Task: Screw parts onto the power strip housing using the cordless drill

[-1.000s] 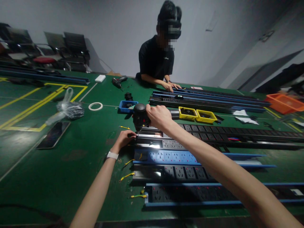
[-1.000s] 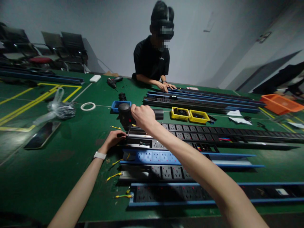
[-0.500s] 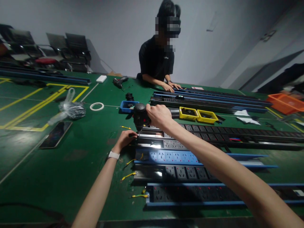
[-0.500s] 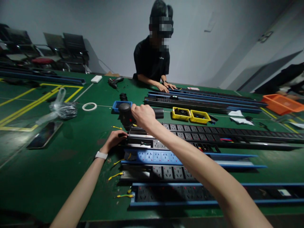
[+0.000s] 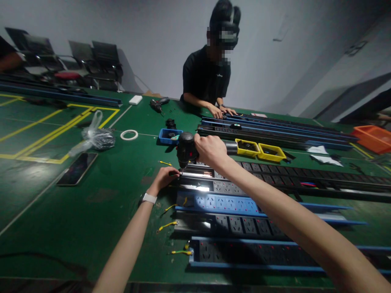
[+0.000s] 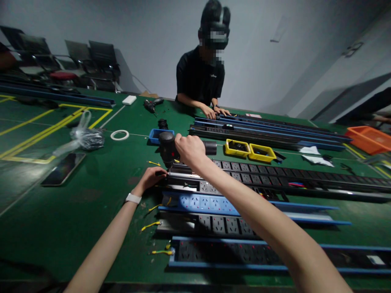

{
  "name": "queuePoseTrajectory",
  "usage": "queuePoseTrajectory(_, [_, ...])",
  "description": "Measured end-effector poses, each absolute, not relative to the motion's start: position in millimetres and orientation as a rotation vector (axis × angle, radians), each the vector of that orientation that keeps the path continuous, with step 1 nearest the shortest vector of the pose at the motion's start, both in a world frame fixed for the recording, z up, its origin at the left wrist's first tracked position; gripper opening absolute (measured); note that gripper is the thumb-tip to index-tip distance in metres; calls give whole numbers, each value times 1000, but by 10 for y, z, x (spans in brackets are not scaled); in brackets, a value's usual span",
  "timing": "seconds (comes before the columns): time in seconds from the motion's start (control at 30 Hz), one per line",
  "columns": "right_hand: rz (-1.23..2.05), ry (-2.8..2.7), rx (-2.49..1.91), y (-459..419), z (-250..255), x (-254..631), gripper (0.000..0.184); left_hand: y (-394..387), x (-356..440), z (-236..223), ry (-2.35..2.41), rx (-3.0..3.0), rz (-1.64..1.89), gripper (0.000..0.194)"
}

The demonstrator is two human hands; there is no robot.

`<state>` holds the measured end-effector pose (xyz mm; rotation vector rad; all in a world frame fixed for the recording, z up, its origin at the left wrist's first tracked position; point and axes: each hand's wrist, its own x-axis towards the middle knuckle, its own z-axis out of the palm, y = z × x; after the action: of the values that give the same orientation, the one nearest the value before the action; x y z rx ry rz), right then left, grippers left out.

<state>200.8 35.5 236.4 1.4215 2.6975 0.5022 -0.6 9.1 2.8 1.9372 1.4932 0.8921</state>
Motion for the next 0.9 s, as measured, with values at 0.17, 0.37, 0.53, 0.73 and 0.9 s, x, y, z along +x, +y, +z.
queuePoseTrajectory(0.17, [511, 2702, 1381, 354, 2365, 2001, 38, 106, -16, 15, 1470, 1941, 895, 18])
queuePoseTrajectory(0.37, [530, 2715, 1371, 347, 2365, 2017, 35, 110, -13, -14, 1480, 1896, 897, 19])
queuePoseTrajectory(0.53, [515, 2687, 1354, 322, 2377, 2048, 39, 91, -12, -9, 1484, 1885, 909, 25])
queuePoseTrajectory(0.73, [471, 2693, 1386, 312, 2366, 2113, 41, 89, -14, 13, 1483, 1910, 894, 31])
queuePoseTrajectory(0.9, [460, 2713, 1413, 313, 2352, 2118, 38, 98, -29, -26, 1487, 1945, 890, 31])
